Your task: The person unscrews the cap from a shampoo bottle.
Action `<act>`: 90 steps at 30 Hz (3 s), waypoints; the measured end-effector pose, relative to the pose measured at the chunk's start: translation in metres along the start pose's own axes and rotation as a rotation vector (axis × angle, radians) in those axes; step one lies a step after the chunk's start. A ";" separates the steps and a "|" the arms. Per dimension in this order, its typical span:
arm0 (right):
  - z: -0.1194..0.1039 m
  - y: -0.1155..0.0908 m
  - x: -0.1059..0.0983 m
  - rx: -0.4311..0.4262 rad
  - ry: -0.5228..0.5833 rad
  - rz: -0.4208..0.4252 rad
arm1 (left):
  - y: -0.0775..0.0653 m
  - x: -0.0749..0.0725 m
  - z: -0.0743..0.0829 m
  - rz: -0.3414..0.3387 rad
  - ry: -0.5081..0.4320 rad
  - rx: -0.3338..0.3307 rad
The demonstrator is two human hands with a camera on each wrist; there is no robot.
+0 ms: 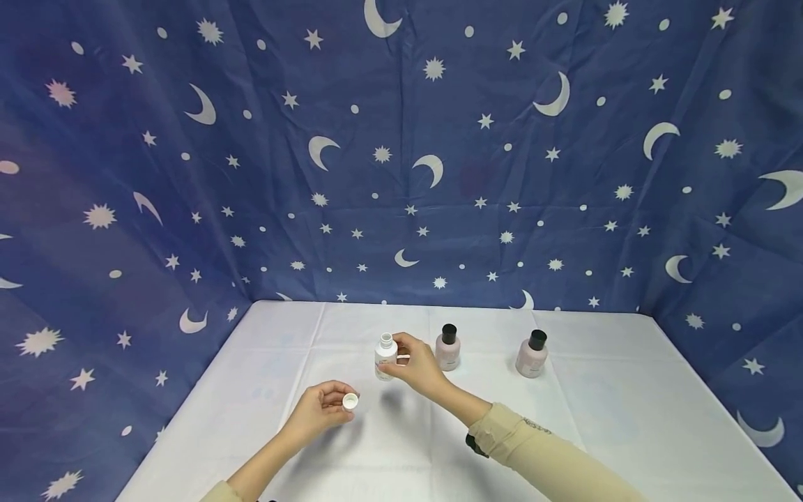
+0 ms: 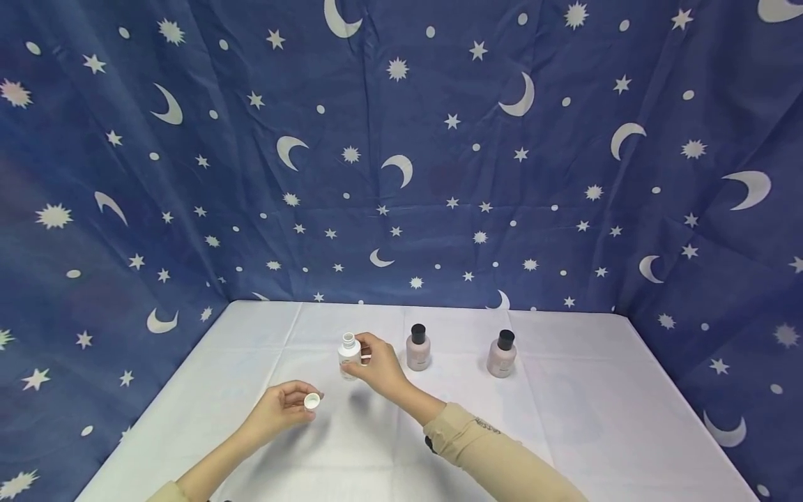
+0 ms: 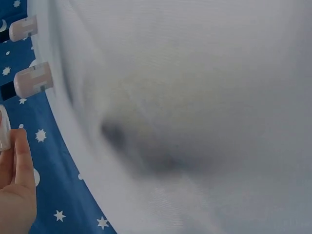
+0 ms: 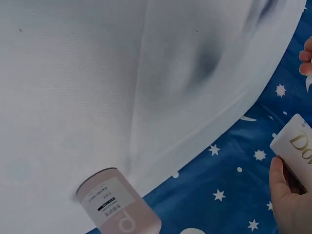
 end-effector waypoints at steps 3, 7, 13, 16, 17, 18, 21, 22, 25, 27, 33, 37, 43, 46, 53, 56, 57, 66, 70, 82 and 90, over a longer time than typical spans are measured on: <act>0.001 0.008 0.006 -0.028 -0.030 -0.008 | 0.001 0.000 -0.005 -0.010 0.018 0.017; 0.000 0.018 0.013 -0.063 -0.067 0.002 | 0.003 0.001 -0.009 0.002 0.074 0.051; 0.000 0.031 0.020 -0.055 -0.082 -0.002 | 0.010 0.005 -0.017 0.058 0.127 0.055; 0.001 0.036 0.024 -0.054 -0.106 -0.024 | 0.011 0.006 -0.019 0.071 0.134 0.074; 0.002 0.038 0.026 -0.053 -0.111 -0.031 | 0.011 0.006 -0.020 0.069 0.140 0.078; 0.003 0.039 0.027 -0.049 -0.119 -0.036 | 0.012 0.006 -0.020 0.063 0.149 0.084; 0.008 0.045 0.030 -0.033 -0.130 -0.031 | 0.014 0.008 -0.023 0.035 0.180 0.099; 0.010 0.046 0.031 -0.028 -0.133 -0.028 | 0.015 0.008 -0.024 0.026 0.195 0.099; 0.017 0.053 0.035 -0.013 -0.133 -0.027 | 0.017 0.010 -0.028 0.023 0.231 0.084; 0.022 0.058 0.038 0.004 -0.138 -0.026 | 0.018 0.011 -0.031 0.026 0.242 0.064; 0.035 0.069 0.048 0.064 -0.155 -0.034 | 0.019 0.012 -0.044 0.016 0.246 0.009; 0.041 0.073 0.055 0.098 -0.141 -0.060 | 0.017 0.009 -0.050 0.033 0.236 -0.037; 0.050 0.076 0.060 0.151 -0.186 -0.044 | 0.021 0.009 -0.052 0.024 0.231 -0.045; 0.052 0.076 0.062 0.162 -0.201 -0.060 | 0.022 0.009 -0.051 0.024 0.232 -0.051; 0.053 0.075 0.064 0.206 -0.227 -0.026 | 0.024 0.010 -0.048 0.000 0.232 -0.046; 0.051 0.075 0.066 0.216 -0.281 -0.031 | 0.024 0.009 -0.049 -0.011 0.245 -0.044; 0.050 0.075 0.067 0.219 -0.296 -0.036 | 0.023 0.008 -0.049 -0.014 0.249 -0.042; 0.045 0.076 0.074 0.245 -0.354 -0.017 | 0.018 0.004 -0.052 -0.034 0.207 -0.050; 0.044 0.075 0.076 0.236 -0.371 -0.013 | 0.018 0.004 -0.053 -0.041 0.206 -0.045; 0.048 0.068 0.070 0.299 -0.272 0.037 | 0.021 0.008 -0.053 -0.072 0.218 -0.029; 0.053 0.059 0.066 0.391 -0.253 0.005 | 0.020 0.012 -0.053 -0.066 0.248 -0.050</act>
Point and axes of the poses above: each hand's wrist, its own y-axis towards the middle knuckle, its own x-axis out of the palm, z = x × y, the point moved 3 cm from there along y, towards the middle knuckle, and after that the axes turned 5 degrees about -y, right-handed, at the moved point
